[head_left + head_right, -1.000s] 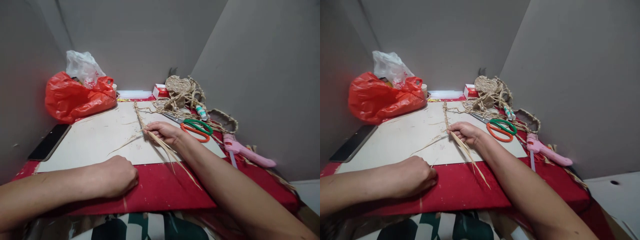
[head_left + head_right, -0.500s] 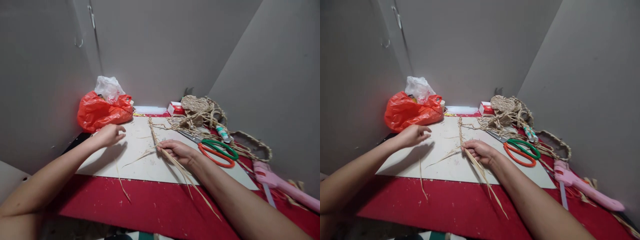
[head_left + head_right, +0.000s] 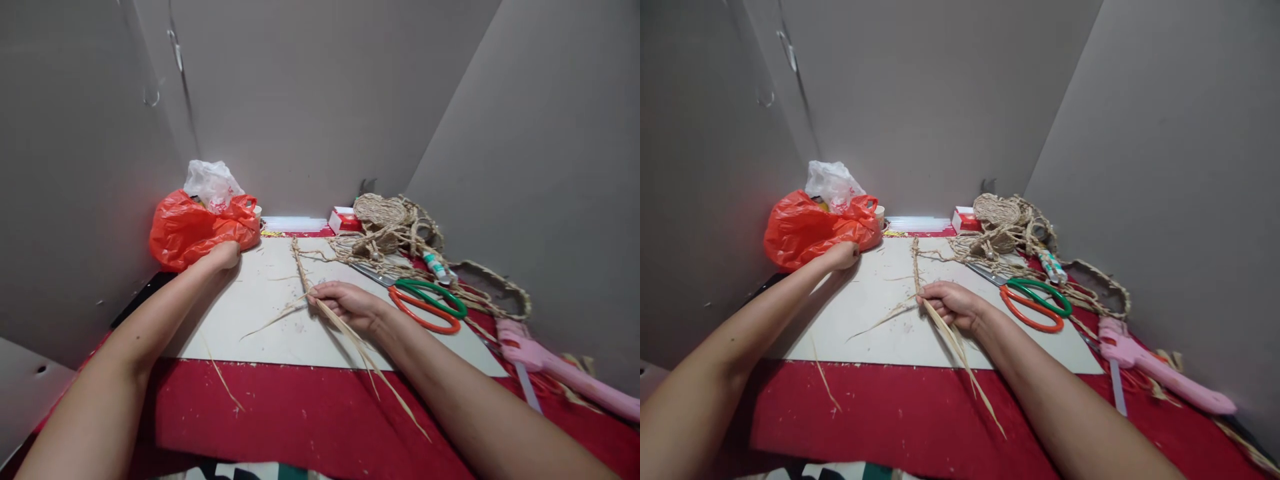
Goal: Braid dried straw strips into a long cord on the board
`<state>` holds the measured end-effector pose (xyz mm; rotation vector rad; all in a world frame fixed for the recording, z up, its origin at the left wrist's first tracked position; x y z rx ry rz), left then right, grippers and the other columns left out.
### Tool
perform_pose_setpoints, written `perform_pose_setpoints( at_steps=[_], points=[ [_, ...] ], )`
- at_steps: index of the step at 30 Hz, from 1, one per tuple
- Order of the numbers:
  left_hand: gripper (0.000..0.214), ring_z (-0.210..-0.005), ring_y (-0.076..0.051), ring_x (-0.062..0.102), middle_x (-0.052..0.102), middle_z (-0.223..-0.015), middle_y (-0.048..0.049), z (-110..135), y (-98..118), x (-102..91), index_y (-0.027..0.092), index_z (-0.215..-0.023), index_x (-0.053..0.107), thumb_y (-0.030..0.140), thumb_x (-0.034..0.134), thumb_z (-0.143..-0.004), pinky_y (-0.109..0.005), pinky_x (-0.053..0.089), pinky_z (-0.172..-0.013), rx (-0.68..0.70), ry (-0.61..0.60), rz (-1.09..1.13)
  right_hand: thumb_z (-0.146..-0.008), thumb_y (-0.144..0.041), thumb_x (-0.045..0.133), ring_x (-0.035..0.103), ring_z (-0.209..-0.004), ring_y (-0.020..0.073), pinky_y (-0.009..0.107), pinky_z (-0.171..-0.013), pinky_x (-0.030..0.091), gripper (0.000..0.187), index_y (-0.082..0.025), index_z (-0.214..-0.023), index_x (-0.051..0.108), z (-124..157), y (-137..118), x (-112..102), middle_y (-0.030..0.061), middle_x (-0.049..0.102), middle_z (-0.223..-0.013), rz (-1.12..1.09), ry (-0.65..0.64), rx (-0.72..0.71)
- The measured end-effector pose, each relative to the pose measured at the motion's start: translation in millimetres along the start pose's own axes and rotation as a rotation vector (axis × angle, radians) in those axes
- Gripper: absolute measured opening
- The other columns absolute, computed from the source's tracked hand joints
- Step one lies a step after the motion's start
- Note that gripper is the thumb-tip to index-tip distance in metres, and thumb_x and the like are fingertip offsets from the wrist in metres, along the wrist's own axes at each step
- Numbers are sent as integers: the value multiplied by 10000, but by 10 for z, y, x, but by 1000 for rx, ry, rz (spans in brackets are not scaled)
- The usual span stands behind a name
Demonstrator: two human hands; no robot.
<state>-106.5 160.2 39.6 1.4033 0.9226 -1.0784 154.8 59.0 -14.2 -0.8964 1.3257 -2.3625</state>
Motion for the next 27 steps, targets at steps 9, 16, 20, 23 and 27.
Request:
perform_pose_setpoints(
  at_steps=[9,16,20,23,27],
  points=[
    [222,-644,-140,611,645,-729,-49,335,135,-275,157,-737,501,225,674,-616,-279,466,-625,-16,-244,798,-717,-188,598,63,-421,13,110,-325,78,148,-119,-641,492,29,-28,27,-108,167,-471,-19,-32,1],
    [189,-586,-90,573,621,-671,-28,607,67,-264,121,-851,619,160,675,-675,-247,475,-591,-78,-329,990,-726,-178,588,60,-414,13,104,-320,84,135,-119,-644,499,55,-28,53,-108,158,-471,-22,-18,3],
    [95,-527,-66,525,574,-591,-5,838,88,-262,131,-795,616,185,644,-721,-221,448,-539,-100,-295,1000,-736,-173,579,69,-407,15,105,-315,93,123,-118,-653,506,56,-23,41,-104,166,-475,-13,-11,0],
    [86,-510,-81,544,621,-626,-20,1125,95,-268,150,-757,569,214,619,-727,-233,437,-522,-137,-275,881,-737,-176,579,67,-412,14,105,-318,98,134,-116,-646,502,45,-3,19,-105,160,-478,-15,-8,16],
    [125,-453,-111,534,614,-544,-18,1581,113,-241,168,-642,505,255,536,-727,-246,400,-485,-155,-312,522,-734,-177,580,47,-417,15,111,-313,79,120,-119,-658,507,39,13,3,-103,156,-481,-7,8,25]
  ],
)
Point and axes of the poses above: each hand's wrist, its own z-axis away from the middle knuckle, its own x-axis out of the palm, y = z × x, the point moved 4 cm from there along -z, towards the middle knuckle
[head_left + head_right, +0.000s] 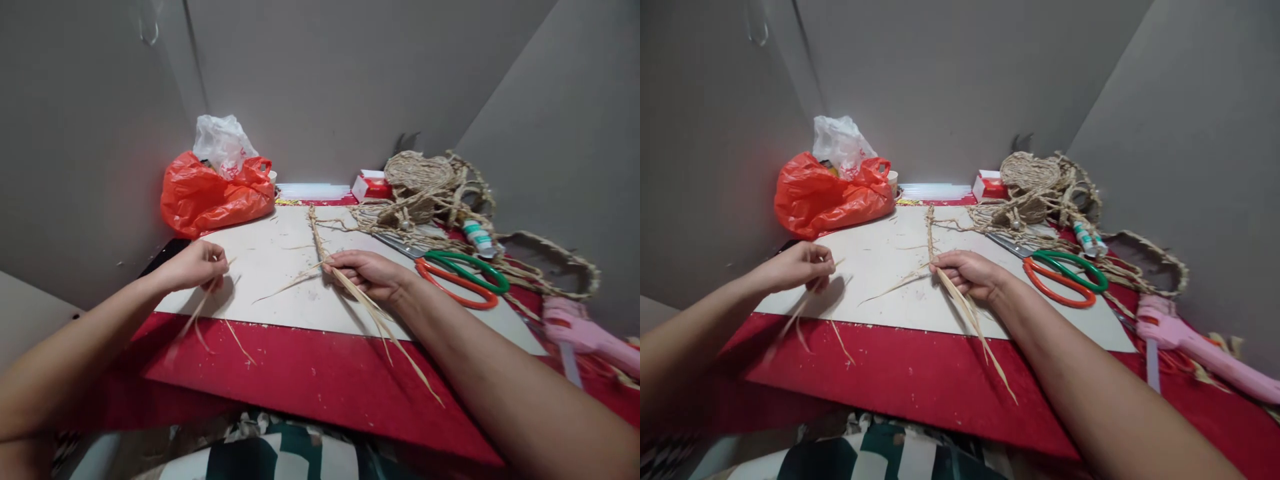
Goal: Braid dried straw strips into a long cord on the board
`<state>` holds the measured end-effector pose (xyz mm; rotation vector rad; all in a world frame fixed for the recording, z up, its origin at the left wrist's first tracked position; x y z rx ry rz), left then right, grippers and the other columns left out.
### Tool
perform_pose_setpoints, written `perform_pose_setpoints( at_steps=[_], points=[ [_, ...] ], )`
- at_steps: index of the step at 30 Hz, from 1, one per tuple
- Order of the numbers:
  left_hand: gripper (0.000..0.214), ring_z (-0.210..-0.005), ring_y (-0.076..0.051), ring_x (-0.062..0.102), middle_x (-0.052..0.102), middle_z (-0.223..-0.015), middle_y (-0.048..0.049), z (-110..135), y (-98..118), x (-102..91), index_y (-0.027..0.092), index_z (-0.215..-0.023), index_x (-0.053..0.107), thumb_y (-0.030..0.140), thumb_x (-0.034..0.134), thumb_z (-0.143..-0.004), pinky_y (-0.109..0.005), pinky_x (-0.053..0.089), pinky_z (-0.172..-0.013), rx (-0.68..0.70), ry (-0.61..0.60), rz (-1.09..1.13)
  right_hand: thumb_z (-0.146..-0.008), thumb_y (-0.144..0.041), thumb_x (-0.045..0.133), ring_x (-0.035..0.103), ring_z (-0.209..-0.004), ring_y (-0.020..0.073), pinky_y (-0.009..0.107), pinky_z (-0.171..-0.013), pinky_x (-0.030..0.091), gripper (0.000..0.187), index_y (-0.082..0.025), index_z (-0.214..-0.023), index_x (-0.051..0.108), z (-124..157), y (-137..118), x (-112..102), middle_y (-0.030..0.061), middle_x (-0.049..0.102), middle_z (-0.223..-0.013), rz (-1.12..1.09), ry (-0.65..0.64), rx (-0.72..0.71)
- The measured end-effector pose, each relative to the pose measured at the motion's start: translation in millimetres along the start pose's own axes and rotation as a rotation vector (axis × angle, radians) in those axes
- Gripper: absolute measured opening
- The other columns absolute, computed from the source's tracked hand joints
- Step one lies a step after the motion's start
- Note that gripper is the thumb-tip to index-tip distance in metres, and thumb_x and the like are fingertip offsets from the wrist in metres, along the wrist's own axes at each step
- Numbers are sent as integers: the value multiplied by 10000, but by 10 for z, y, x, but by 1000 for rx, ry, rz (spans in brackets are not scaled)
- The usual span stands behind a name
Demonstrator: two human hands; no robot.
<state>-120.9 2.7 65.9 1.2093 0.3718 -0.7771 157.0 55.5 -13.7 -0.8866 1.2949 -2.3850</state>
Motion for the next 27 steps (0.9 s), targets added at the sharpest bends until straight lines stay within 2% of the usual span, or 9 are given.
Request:
perform_pose_setpoints(
  at_steps=[3,5,10,14,22,25,27],
  points=[
    [139,-435,-119,503,575,-489,-8,222,-27,101,173,-573,502,232,480,-697,-250,347,-481,-45,11,-317,-744,-185,575,46,-417,15,112,-311,86,133,-124,-655,498,7,7,14,-101,150,-490,4,-17,14],
    [156,-456,-126,491,558,-481,-10,285,-36,136,172,-549,526,228,468,-683,-256,322,-499,-33,40,-495,-745,-185,575,49,-420,17,113,-312,91,128,-122,-659,502,15,7,19,-98,152,-494,6,-16,17],
    [271,-488,-124,456,572,-531,-40,235,-224,155,170,-541,559,316,454,-744,-263,268,-513,-9,132,-684,-745,-174,575,55,-435,22,117,-319,105,118,-116,-660,517,28,-13,16,-94,154,-499,1,-11,-7],
    [293,-514,-136,460,607,-603,-62,189,-329,212,183,-588,591,367,456,-771,-269,255,-521,37,141,-727,-754,-165,562,46,-439,24,119,-321,84,118,-120,-655,515,42,-27,44,-94,153,-495,12,-8,-6],
    [203,-560,-139,484,629,-658,-63,187,-184,273,185,-665,628,268,464,-753,-263,280,-557,95,184,-815,-763,-141,548,42,-438,22,114,-319,81,116,-111,-654,520,59,-50,72,-95,147,-491,21,4,-20],
    [209,-599,-140,504,628,-676,-54,145,-167,286,178,-723,631,281,457,-776,-263,320,-589,132,212,-689,-768,-137,537,50,-433,21,111,-316,91,115,-107,-658,524,53,-40,57,-96,150,-490,24,3,-10],
    [202,-635,-137,524,626,-688,-39,114,-133,304,172,-755,610,315,471,-788,-259,362,-620,188,178,-468,-770,-138,534,53,-429,23,109,-311,92,115,-112,-659,518,53,-40,59,-97,151,-488,22,-5,-12]
  ],
)
Point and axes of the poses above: each hand's wrist, its own z-axis away from the middle knuckle, its own x-axis out of the palm, y = z × x, the point moved 4 cm from there along -z, towards the middle knuckle
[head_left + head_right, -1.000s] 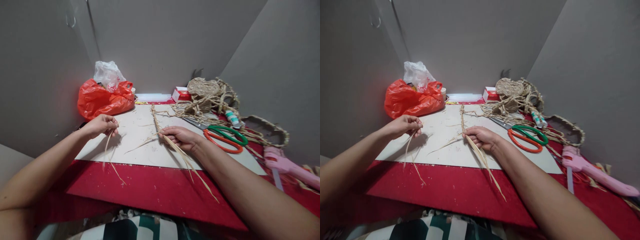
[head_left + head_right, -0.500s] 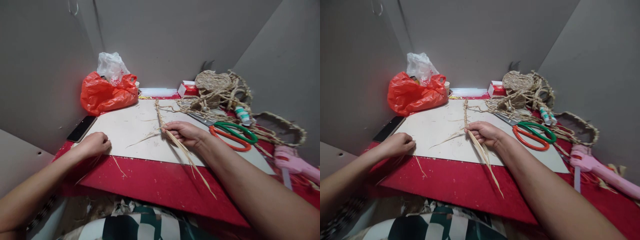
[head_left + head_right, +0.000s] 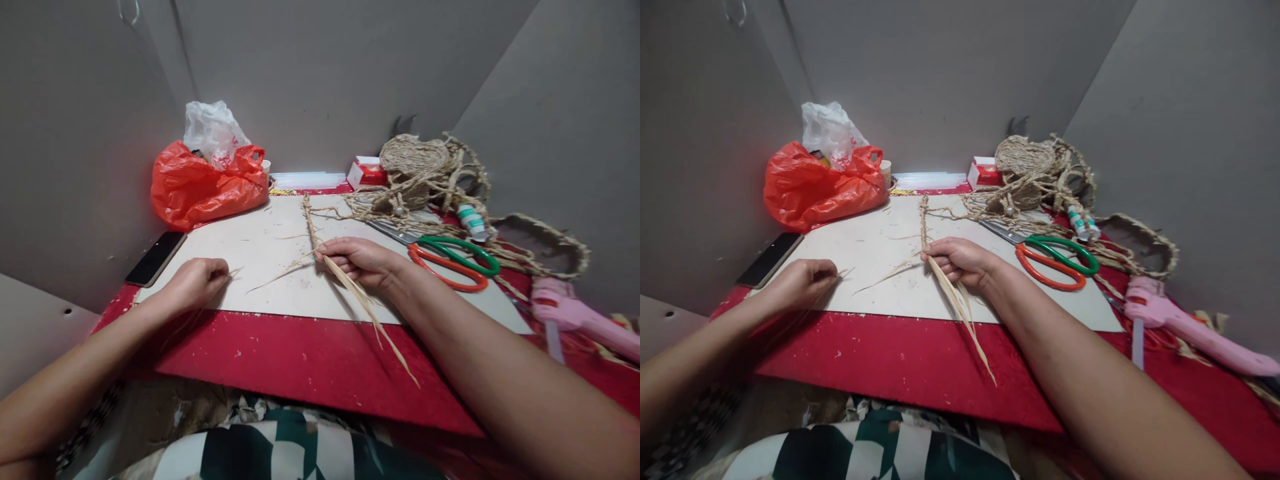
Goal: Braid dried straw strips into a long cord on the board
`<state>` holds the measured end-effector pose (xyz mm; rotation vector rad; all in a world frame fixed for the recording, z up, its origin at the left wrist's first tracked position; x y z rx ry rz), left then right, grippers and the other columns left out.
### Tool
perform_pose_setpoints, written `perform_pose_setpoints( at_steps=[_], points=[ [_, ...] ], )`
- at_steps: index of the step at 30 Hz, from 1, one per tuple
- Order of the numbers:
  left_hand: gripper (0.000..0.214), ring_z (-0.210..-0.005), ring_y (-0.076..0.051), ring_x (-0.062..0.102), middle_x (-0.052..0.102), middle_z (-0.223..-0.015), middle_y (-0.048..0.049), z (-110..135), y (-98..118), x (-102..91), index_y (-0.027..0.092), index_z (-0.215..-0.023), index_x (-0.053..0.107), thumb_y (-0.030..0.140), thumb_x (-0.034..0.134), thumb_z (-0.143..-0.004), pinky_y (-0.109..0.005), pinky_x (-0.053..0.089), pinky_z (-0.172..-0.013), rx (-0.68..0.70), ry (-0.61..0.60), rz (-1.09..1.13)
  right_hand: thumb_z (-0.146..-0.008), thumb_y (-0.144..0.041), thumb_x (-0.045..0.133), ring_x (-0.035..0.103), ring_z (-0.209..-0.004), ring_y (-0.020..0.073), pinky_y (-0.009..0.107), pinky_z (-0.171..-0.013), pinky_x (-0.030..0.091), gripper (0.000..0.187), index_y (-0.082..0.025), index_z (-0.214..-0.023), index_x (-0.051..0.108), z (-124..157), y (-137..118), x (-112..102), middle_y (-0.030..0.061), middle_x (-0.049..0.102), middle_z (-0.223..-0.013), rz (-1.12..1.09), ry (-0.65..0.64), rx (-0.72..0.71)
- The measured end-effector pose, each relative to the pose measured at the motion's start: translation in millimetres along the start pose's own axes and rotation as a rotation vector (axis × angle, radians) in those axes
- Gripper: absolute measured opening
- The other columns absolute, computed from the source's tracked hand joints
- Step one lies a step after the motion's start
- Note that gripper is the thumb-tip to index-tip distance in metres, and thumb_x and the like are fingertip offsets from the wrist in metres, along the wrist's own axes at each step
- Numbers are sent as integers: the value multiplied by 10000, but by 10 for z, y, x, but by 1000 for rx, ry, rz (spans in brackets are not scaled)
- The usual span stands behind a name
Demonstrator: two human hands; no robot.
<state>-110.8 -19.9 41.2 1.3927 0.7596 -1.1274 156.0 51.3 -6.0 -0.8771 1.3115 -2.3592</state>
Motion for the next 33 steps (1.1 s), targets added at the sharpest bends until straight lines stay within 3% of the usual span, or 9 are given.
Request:
perform_pose_setpoints(
  at_steps=[5,10,18,26,33],
  points=[
    [160,-747,-143,624,673,-884,-73,-150,129,21,170,-766,487,310,564,-766,-300,460,-717,-64,-129,783,-771,-140,526,60,-407,21,101,-303,97,135,-121,-640,499,-4,-12,7,-100,149,-485,-5,-14,-8],
    [146,-613,-95,603,661,-763,-34,-380,316,172,162,-764,478,189,618,-734,-268,474,-635,-130,-324,1117,-787,-152,518,67,-394,18,96,-302,105,135,-117,-657,506,-21,-10,-1,-105,156,-479,-14,-22,-2],
    [116,-474,-41,516,659,-762,-34,-520,858,323,142,-727,481,154,592,-758,-187,382,-473,35,-573,1139,-810,-140,459,73,-382,19,91,-298,112,132,-120,-687,505,-29,-30,22,-106,170,-472,9,-29,0],
    [116,-489,-55,531,673,-762,-72,-768,1031,504,130,-711,494,135,607,-735,-208,451,-500,-2,-496,1181,-768,-136,483,91,-371,16,96,-304,115,145,-146,-630,440,-22,-55,33,-110,183,-462,35,-35,-43],
    [179,-390,-6,321,635,-677,-45,-747,1009,586,129,-697,534,258,651,-735,-151,184,-356,-79,-488,1179,-770,-177,519,97,-369,13,100,-306,115,174,-149,-626,426,-6,-60,74,-114,191,-460,63,-28,-86]
  ],
)
Point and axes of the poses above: each hand's wrist, its own z-axis away from the middle knuckle, its own x-axis out of the palm, y = z × x, the point moved 4 cm from there along -z, towards the middle knuckle
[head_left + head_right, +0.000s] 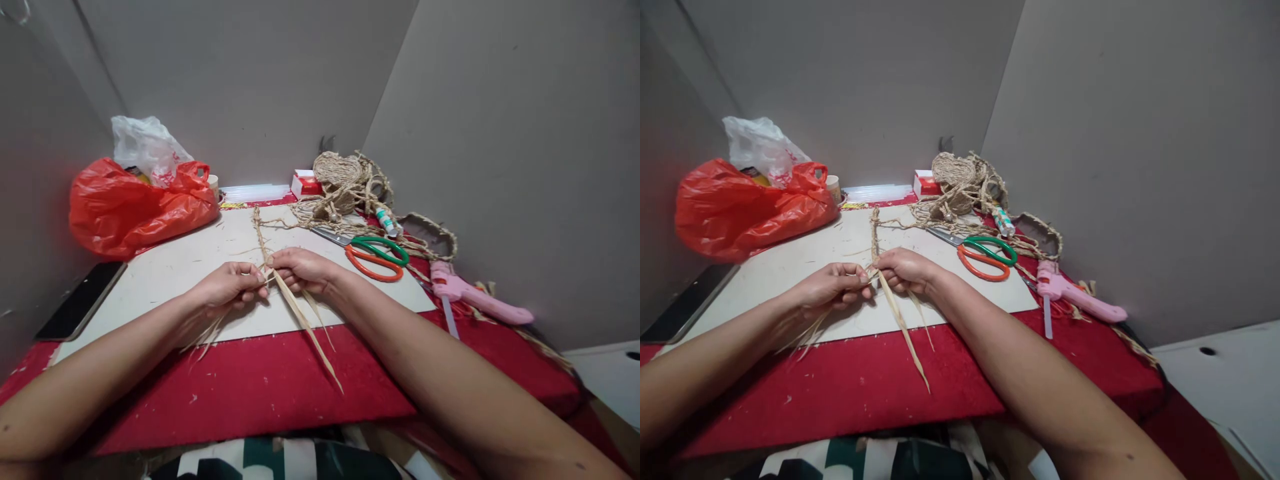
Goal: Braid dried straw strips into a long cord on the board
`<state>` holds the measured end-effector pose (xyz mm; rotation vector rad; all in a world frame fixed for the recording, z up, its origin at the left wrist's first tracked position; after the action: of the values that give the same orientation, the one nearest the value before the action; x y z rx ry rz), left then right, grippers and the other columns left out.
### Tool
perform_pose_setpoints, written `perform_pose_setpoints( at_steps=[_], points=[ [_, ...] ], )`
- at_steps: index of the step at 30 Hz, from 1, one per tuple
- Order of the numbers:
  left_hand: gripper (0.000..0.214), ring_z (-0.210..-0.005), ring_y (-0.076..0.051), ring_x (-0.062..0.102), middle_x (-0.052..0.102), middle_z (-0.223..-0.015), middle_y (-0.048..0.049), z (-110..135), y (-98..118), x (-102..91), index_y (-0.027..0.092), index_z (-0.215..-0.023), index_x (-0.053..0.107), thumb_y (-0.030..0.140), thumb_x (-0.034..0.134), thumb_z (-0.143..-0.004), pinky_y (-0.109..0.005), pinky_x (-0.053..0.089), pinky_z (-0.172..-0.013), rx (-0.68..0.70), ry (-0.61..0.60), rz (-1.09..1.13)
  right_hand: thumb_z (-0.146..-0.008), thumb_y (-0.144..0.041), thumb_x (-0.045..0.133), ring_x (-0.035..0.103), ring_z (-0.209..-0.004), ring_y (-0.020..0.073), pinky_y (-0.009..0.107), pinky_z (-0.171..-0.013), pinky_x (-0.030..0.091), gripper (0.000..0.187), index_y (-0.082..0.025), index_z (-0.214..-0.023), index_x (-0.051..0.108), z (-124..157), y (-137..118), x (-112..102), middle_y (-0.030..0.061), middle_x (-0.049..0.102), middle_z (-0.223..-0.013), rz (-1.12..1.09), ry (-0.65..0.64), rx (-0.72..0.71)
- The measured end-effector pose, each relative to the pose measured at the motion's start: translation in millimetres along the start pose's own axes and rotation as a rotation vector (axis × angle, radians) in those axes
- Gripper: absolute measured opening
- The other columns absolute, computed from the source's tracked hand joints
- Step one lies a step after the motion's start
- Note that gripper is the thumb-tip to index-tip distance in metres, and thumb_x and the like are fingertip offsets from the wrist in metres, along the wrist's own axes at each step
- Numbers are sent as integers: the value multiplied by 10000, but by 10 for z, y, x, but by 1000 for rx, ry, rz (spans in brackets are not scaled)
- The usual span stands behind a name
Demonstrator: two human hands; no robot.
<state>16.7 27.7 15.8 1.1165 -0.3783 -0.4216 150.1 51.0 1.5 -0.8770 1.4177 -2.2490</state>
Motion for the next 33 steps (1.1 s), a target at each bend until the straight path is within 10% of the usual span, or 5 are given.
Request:
perform_pose_setpoints(
  at_steps=[7,16,25,33],
  points=[
    [235,-358,-18,238,397,-438,58,104,58,-64,141,-633,569,338,658,-724,-198,139,-379,62,79,-167,-787,-146,483,88,-367,16,95,-305,119,99,-122,-695,515,17,-9,-24,-114,191,-453,-40,18,39],
    [158,-506,-66,365,468,-590,29,-6,142,-190,157,-666,529,264,557,-780,-225,286,-485,522,542,-261,-806,-161,505,67,-388,17,94,-312,98,103,-117,-717,530,2,16,-24,-114,174,-472,-77,-18,25],
    [160,-536,-72,469,587,-683,-14,-163,27,16,179,-730,473,295,512,-833,-233,365,-526,510,286,-122,-794,-190,549,58,-387,11,89,-304,104,109,-120,-718,514,12,-1,-24,-119,175,-475,-112,-44,-12],
    [108,-498,-70,472,602,-610,-14,-146,36,-82,167,-703,562,244,616,-755,-235,357,-497,440,339,-28,-797,-186,548,52,-386,12,85,-303,98,96,-92,-797,565,10,9,-23,-123,153,-478,-137,-52,13]
  ],
)
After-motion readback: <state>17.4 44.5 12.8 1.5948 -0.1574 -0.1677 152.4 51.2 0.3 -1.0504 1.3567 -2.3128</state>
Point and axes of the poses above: each hand's wrist, its own z-axis away from the middle knuckle, its own x-axis out of the palm, y = z × x, the point moved 4 cm from there along -z, towards the middle knuckle
